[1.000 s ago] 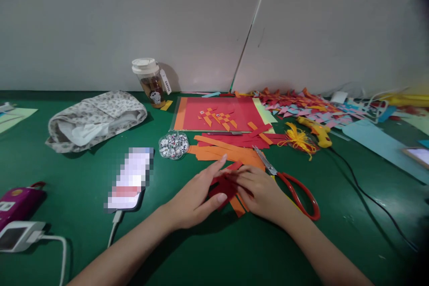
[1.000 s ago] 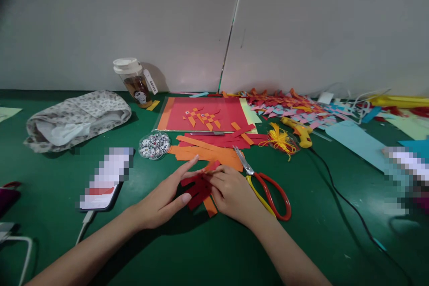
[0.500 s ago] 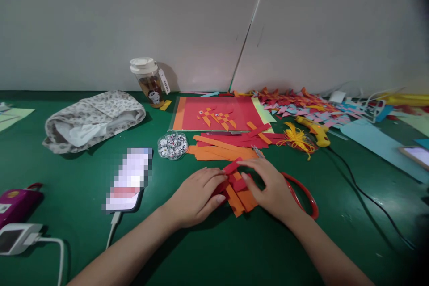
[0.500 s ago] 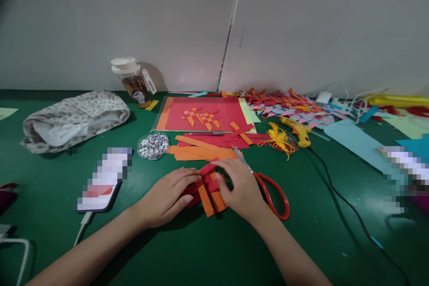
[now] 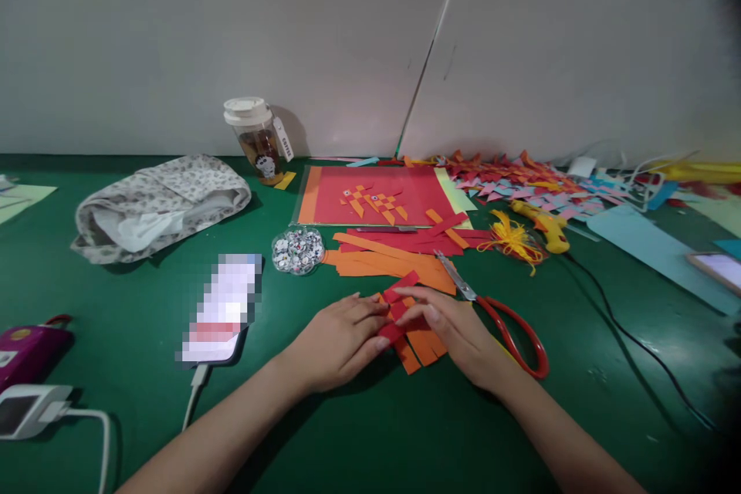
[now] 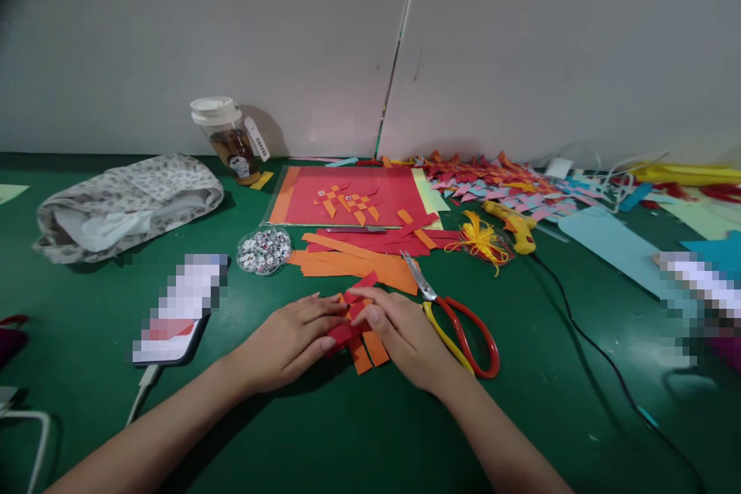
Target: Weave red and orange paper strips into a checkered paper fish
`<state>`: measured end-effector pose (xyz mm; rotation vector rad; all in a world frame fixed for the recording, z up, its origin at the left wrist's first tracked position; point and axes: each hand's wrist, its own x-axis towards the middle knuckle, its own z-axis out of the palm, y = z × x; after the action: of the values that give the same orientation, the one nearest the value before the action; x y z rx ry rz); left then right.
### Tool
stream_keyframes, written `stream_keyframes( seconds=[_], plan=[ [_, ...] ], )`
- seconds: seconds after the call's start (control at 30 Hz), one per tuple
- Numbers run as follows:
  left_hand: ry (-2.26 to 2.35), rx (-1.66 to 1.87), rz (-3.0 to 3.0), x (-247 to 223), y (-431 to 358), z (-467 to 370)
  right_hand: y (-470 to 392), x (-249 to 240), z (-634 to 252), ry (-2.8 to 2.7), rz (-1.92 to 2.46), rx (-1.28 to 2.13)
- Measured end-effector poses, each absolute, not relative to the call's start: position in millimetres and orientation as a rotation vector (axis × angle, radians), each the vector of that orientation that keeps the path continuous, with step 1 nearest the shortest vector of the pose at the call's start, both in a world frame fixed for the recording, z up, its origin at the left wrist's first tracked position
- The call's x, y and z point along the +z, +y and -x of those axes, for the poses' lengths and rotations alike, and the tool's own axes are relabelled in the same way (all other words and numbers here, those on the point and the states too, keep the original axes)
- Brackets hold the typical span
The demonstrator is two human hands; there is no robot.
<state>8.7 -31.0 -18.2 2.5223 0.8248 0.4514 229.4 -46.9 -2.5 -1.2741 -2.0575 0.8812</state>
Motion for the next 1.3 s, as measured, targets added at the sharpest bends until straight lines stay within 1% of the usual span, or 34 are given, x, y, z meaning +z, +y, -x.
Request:
stream_keyframes(
  seconds=[0.13,0.2,0.37,0.43,0.53,0.7,0.9,1.03,1.3],
  plan=[
    [1.002,0.669,-2.385,-21.2,-28.6,-5.4,-49.3,-0.6,-226.3,-2.233,1.214,0.782],
    [0.999,0.712,-2.415,-21.6,-27.3,-3.3,-48.7,-2.7,-226.8,-2.206,1.225,0.726],
    [0.879,0.629,-2.583,-17.1,-29.1,-3.4,-41.8,-11.7,-233.8,-1.835,1.507,0.384],
    [0.857,0.593,-2.612,-14.8,-31.3,-5.2,-39.4,-14.7,-236.4,-1.834,1.569,0.336],
    [0.865,0.584,-2.623,-13.3,-33.4,-7.4,-39.8,-17.3,-237.0,-1.983,1.514,0.357],
    [0.943,0.666,-2.613,-18.4,-30.6,-8.8,-46.6,-13.9,-230.6,-2.194,1.278,0.513],
    [1.212,0.716,-2.502,-20.1,-28.8,-7.1,-46.4,-7.1,-225.3,-2.456,1.185,0.49],
    [1.317,0.742,-2.449,-17.0,-29.6,-6.6,-45.2,-7.1,-224.8,-2.482,1.188,0.472],
    [1.204,0.588,-2.563,-20.6,-27.4,-9.5,-45.5,-6.3,-223.5,-2.458,1.197,0.475]
  ],
)
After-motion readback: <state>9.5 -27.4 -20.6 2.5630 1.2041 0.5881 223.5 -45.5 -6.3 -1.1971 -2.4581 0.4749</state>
